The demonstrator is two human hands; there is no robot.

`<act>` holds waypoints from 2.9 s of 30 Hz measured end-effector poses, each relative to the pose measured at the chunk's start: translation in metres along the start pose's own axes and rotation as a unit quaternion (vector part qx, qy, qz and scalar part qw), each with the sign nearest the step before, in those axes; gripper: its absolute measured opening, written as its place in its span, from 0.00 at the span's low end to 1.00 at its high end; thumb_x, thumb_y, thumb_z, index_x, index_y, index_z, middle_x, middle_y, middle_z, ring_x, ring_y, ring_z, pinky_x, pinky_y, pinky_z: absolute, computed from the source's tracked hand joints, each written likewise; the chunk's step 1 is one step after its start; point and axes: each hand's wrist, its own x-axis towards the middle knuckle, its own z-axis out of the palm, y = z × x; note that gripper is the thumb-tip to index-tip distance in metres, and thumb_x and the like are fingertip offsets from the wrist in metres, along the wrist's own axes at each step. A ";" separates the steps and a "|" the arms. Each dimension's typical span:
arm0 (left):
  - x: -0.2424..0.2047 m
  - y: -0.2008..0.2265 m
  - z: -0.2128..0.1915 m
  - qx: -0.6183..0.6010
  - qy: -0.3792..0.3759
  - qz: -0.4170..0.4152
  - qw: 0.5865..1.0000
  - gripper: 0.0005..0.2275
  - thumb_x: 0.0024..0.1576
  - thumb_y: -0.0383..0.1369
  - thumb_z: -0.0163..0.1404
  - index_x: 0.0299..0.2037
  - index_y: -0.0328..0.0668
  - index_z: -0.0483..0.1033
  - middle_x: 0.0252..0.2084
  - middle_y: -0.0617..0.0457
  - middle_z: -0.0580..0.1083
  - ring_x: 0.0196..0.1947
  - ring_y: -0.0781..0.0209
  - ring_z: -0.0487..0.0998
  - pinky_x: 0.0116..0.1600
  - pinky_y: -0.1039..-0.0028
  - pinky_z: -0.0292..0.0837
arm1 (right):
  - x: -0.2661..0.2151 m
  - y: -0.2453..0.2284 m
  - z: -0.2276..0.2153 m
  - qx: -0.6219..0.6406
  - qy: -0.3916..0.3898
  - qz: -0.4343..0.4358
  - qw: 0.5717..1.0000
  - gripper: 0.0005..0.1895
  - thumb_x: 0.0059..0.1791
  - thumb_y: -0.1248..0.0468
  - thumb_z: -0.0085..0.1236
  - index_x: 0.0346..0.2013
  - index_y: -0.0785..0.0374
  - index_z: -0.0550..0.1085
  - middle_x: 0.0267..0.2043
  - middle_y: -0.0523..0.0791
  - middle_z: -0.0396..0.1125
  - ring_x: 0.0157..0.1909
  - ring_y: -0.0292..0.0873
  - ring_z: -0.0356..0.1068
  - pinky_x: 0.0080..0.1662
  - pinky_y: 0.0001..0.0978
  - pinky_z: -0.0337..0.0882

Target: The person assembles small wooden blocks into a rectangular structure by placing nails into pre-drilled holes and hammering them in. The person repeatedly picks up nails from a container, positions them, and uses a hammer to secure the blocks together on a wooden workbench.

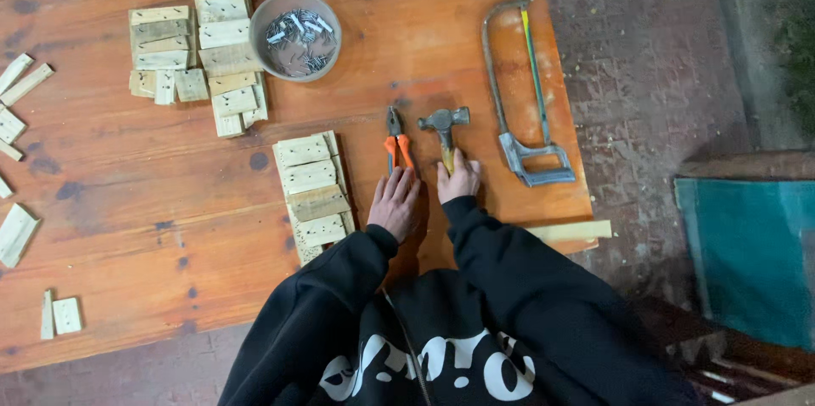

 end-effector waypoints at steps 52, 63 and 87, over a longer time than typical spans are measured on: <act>-0.207 -0.214 -0.065 -0.060 0.267 -0.368 0.889 0.11 0.49 0.45 0.60 0.39 0.55 0.83 0.48 0.57 0.77 0.58 0.51 0.76 0.54 0.63 0.75 | -0.087 -0.302 -0.010 0.257 -0.415 -0.325 0.810 0.05 0.47 0.65 0.62 0.37 0.54 0.81 0.31 0.46 0.74 0.32 0.53 0.75 0.32 0.40 0.75; -0.370 -0.154 -0.032 -0.037 0.290 -0.583 0.758 0.11 0.47 0.47 0.61 0.37 0.59 0.83 0.47 0.61 0.76 0.55 0.55 0.76 0.50 0.66 0.75 | -0.172 -0.342 0.027 0.240 -0.533 -0.446 0.678 0.06 0.47 0.62 0.63 0.38 0.53 0.83 0.35 0.45 0.78 0.37 0.49 0.78 0.36 0.35 0.78; -0.517 -0.439 -0.020 -0.625 0.429 -0.599 0.256 0.28 0.54 0.35 0.65 0.62 0.28 0.70 0.56 0.38 0.74 0.27 0.54 0.85 0.24 0.72 0.86 | -0.359 -0.618 0.315 0.194 -0.598 -0.260 0.733 0.45 0.43 0.63 0.72 0.71 0.65 0.62 0.72 0.68 0.50 0.52 0.65 0.73 0.39 0.44 0.83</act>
